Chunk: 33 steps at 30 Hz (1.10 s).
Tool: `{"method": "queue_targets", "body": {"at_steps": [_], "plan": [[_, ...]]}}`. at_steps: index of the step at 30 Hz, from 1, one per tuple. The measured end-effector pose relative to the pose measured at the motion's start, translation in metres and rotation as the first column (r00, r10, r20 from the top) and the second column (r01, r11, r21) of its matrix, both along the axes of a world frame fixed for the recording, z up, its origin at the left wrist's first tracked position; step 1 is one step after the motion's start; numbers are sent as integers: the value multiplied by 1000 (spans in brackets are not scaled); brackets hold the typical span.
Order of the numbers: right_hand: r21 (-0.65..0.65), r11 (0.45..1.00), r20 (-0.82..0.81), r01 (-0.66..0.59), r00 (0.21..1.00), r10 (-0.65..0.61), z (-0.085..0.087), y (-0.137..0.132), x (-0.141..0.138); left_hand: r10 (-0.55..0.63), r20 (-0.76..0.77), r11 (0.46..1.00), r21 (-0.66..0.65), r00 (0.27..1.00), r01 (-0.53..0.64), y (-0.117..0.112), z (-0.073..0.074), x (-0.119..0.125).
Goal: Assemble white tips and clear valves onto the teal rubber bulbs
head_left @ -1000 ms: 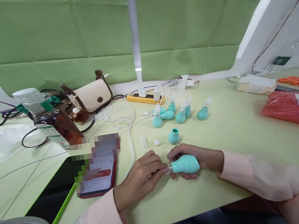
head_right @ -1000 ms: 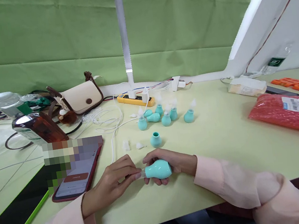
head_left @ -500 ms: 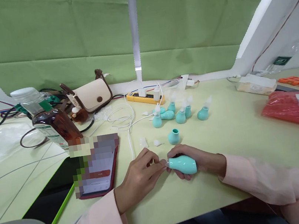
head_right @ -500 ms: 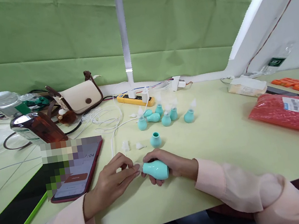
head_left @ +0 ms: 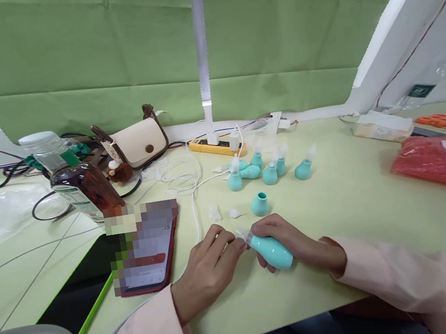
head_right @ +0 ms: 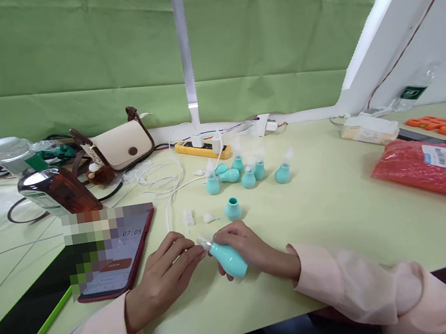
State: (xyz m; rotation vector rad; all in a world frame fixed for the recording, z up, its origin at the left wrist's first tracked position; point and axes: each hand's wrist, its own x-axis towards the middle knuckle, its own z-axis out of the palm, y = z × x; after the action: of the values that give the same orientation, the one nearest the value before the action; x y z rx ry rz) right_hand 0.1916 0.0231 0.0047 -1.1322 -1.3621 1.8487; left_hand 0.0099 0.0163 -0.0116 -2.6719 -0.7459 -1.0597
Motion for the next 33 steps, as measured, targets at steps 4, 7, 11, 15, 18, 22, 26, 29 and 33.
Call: {"method": "queue_targets", "body": {"at_steps": [4, 7, 11, 15, 18, 22, 26, 29, 33], "plan": [[71, 997, -14, 7, 1000, -6, -3, -3, 1, 23, -58, 999, -39, 998, -25, 0, -1, 1], [97, 995, -28, 12, 1000, -10, -3, -4, 0, 64, -121, 997, -36, 991, -69, -1, 1, 2], [98, 995, -3, 25, 1000, -24, 0, -6, -1, 113, -174, 994, 29, 978, -110, -2, 4, 4], [97, 995, -1, 24, 1000, -24, 0, -7, -1, 123, -172, 991, 81, 977, -110, 0, 2, 5], [117, 993, -19, 25, 1000, -23, -1, -6, -1, 91, -73, 995, -22, 993, -93, 1, 0, 6], [215, 974, -17, 66, 998, -63, -2, -3, -1, 103, 136, 912, -408, 985, -39, -2, 2, 8], [309, 946, 67, 100, 990, -127, -2, -4, -1, 175, 280, 723, -687, 944, 70, -7, 6, 11], [339, 934, 115, 113, 980, -160, -2, -6, -2, 166, 306, 696, -710, 938, 109, -8, 5, 11], [350, 925, 99, 151, 975, -196, -4, -6, -4, 59, 262, 839, -535, 963, 94, -8, 2, 8]]}}
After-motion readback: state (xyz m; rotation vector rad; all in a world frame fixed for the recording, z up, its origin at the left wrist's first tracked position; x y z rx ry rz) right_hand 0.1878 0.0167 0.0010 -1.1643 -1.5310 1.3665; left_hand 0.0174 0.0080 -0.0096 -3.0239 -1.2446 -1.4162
